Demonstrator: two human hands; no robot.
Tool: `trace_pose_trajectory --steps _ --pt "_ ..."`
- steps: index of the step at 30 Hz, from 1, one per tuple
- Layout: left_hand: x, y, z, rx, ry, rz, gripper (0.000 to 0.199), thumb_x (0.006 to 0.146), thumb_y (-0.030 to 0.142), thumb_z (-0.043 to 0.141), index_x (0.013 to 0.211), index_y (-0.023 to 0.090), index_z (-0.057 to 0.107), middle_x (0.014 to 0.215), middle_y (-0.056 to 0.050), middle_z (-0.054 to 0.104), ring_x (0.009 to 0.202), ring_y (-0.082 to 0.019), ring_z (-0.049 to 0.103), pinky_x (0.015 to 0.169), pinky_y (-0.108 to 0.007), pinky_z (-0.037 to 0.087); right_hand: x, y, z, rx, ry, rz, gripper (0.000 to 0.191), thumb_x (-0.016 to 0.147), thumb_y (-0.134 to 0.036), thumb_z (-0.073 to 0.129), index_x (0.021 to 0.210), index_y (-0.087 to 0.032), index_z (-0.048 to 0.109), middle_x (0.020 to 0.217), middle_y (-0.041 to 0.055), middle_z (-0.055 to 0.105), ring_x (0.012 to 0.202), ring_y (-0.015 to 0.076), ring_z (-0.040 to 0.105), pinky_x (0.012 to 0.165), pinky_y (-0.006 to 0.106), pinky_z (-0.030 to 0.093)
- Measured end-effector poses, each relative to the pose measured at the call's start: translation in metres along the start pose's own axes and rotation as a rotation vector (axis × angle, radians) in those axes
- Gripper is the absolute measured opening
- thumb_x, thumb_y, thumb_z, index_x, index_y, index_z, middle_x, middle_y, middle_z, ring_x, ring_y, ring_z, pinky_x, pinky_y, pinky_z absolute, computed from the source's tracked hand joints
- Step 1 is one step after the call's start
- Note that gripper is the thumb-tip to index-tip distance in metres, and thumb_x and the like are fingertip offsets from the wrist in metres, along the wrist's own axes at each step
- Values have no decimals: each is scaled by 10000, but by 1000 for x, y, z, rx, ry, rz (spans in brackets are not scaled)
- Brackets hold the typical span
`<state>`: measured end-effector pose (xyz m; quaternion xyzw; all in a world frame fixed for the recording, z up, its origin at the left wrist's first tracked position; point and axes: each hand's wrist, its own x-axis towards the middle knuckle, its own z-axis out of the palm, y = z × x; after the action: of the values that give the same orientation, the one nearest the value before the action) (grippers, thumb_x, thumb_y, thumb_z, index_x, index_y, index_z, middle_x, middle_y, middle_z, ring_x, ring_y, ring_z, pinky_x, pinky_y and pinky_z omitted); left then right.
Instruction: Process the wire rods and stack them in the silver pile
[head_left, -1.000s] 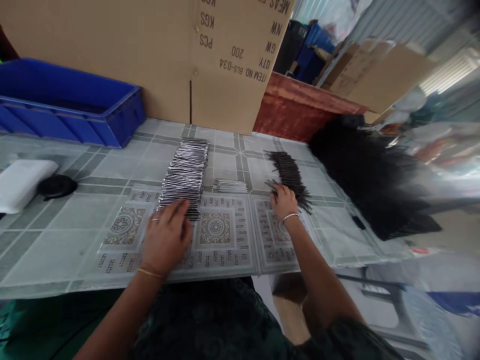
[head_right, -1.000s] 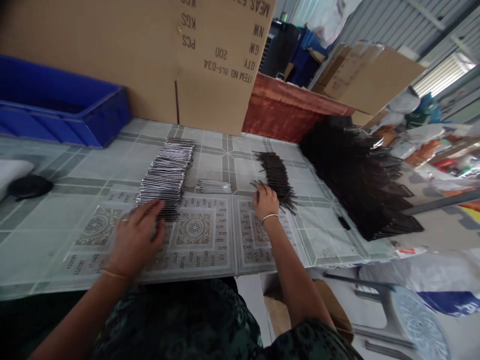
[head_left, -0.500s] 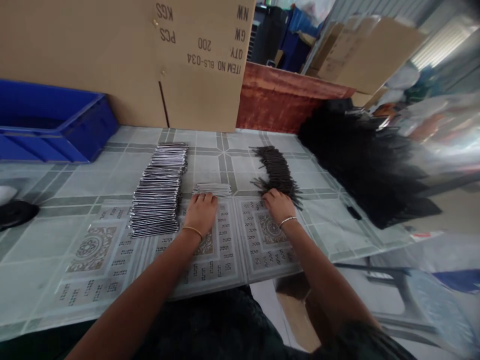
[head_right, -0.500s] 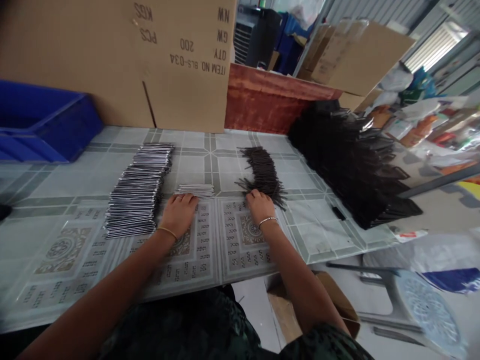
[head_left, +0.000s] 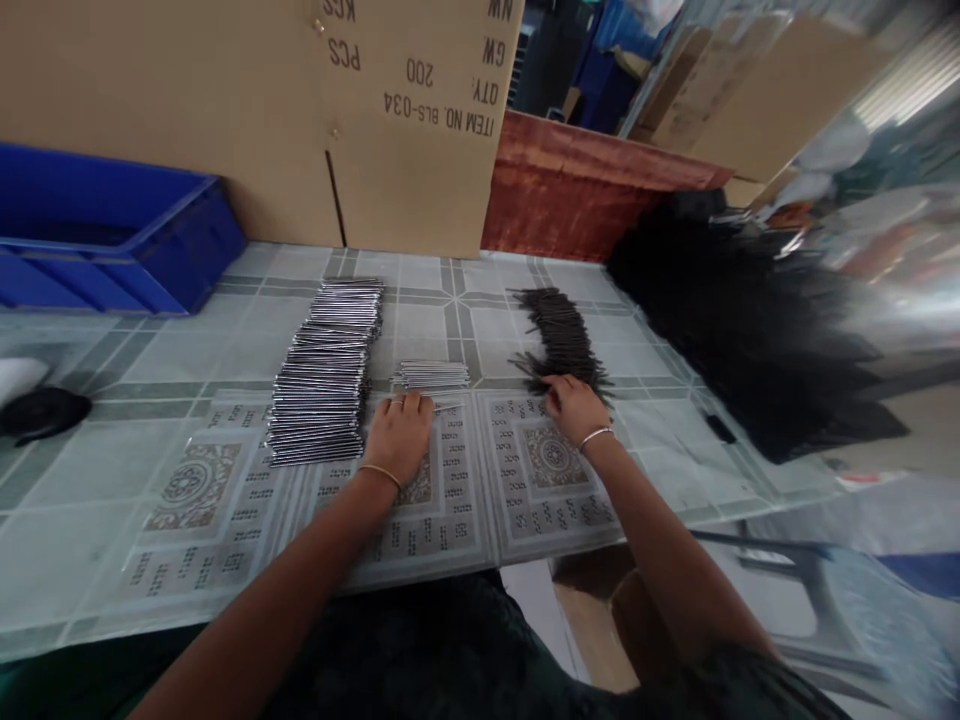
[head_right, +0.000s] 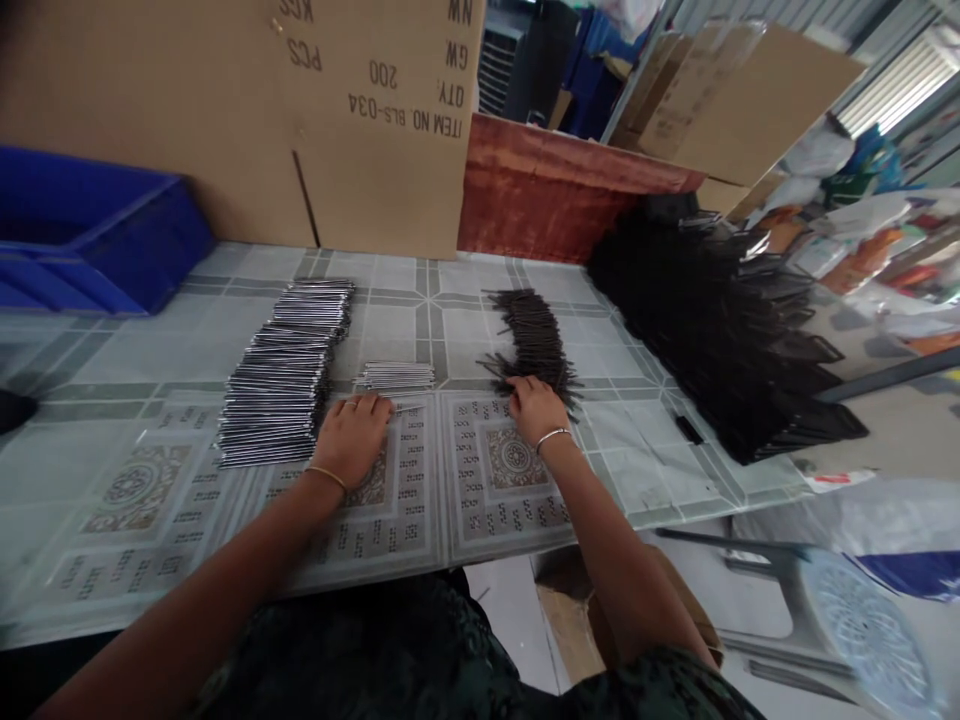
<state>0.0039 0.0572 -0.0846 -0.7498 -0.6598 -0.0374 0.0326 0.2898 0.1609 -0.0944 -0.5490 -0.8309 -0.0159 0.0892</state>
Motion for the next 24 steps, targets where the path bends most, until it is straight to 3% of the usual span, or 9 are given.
trace_pose_trajectory --steps 3,7,10,13,16,18,21,24 --pt "-16 3 1 -20 44 -1 309 945 141 366 1127 137 615 1086 -150 647 1009 -285 591 892 -424 424 6 -1 1 49 86 -12 294 868 -131 486 1109 -136 653 1111 142 634 986 246 612 901 352 483" --pt "-38 5 10 -82 90 -1 329 934 148 395 1184 177 607 1127 -133 637 1011 -280 594 872 -417 441 10 -5 0 81 18 -11 248 816 -115 529 1017 -169 663 1025 110 668 928 243 630 871 360 498" --pt "-46 4 16 -146 106 5 315 936 162 411 1160 208 628 1128 -111 639 992 -264 606 868 -407 449 13 -3 -9 157 38 -26 219 794 -124 563 986 -181 653 958 81 682 901 238 633 859 369 507" --pt "-48 0 18 -210 139 -21 307 967 231 393 1156 221 635 1137 -103 639 967 -256 617 855 -405 455 14 -1 -23 263 134 -52 185 811 -138 557 957 -198 653 950 77 674 873 226 630 843 376 515" --pt "-48 -2 18 -258 180 -26 311 986 283 373 1127 233 646 1130 -92 647 976 -254 615 841 -396 450 7 -15 -29 389 270 -81 223 900 -190 478 1055 -210 637 1046 91 664 975 217 613 913 382 490" --pt "-48 -2 17 -272 202 -28 317 991 288 364 1116 233 650 1118 -88 655 981 -253 612 837 -393 444 -4 -35 -21 526 254 -130 245 938 -224 442 1099 -215 626 1060 80 667 985 197 612 916 365 488" --pt "-49 -2 17 -278 200 -34 317 991 284 366 1107 222 654 1074 -88 674 972 -257 610 834 -399 438 -23 -69 4 724 101 -215 246 957 -277 460 1097 -222 655 1016 59 687 948 183 632 889 355 504" --pt "-49 -2 16 -282 173 -28 310 987 280 379 1119 216 652 1067 -88 682 981 -265 608 828 -406 435 -36 -88 26 798 54 -205 238 958 -327 505 1074 -238 692 977 57 693 950 188 637 886 359 505"
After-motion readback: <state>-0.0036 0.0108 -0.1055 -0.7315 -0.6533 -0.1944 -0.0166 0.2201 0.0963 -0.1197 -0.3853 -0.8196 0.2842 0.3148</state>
